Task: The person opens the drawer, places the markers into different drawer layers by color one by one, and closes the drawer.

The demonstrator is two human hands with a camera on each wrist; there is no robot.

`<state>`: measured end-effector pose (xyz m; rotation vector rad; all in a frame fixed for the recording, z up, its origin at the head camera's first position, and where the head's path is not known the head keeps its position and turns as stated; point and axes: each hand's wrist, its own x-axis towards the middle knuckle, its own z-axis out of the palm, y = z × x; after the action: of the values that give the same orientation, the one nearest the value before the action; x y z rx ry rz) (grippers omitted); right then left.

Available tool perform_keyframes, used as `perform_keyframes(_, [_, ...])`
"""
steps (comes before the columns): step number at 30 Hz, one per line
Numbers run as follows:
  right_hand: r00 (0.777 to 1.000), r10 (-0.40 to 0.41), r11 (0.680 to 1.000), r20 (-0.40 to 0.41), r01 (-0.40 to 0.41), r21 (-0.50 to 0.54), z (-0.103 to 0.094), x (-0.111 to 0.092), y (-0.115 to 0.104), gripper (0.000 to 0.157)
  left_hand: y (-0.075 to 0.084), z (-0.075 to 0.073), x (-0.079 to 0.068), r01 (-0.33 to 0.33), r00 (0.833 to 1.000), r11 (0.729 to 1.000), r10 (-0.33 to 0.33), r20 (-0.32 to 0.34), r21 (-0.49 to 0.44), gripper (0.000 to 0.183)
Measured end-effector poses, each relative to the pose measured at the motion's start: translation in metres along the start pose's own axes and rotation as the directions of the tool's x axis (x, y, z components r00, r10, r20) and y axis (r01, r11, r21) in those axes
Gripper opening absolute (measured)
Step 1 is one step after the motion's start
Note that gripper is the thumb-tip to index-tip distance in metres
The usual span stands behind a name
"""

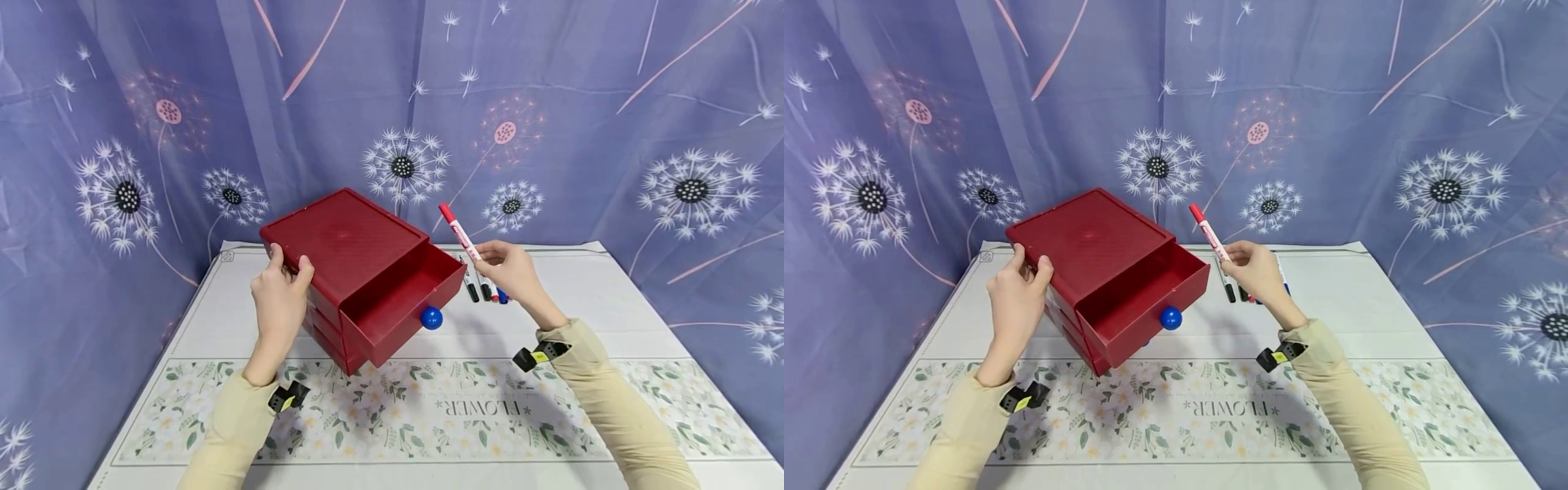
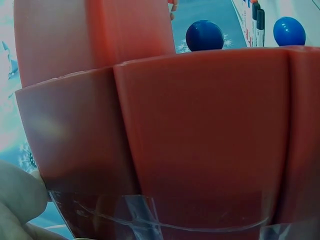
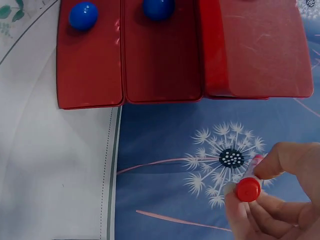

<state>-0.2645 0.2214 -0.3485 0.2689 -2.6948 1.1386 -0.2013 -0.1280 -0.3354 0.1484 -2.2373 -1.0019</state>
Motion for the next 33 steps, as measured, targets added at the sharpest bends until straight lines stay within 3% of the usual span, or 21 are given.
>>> perform_keyframes(10, [0.997,-0.077,0.993,-0.020,0.078,0.094,-0.003,-0.001,-0.009,0.029,-0.001,0.001,0.000,-0.013,1.000,1.000,0.013,0.002,0.008,0.053])
perform_keyframes(15, [0.986,-0.159,0.975,-0.046,0.164,0.147,-0.008,-0.012,-0.036,0.028,-0.002,0.001,0.001,-0.019,1.000,1.000,0.019,0.002,0.009,0.053])
perform_keyframes(18, [0.973,-0.222,0.965,-0.060,0.228,0.126,-0.010,-0.019,-0.049,0.027,-0.002,0.001,0.001,-0.016,1.000,1.000,0.016,0.003,0.010,0.054])
perform_keyframes(26, [0.910,-0.409,0.904,-0.072,0.415,0.101,0.000,-0.007,-0.027,0.029,-0.002,0.001,0.000,-0.011,1.000,1.000,0.011,0.000,0.014,0.054])
perform_keyframes(33, [0.813,-0.574,0.819,-0.097,0.574,-0.032,0.003,-0.008,-0.033,0.029,-0.001,0.002,0.001,-0.008,1.000,1.000,0.008,-0.008,0.016,0.055])
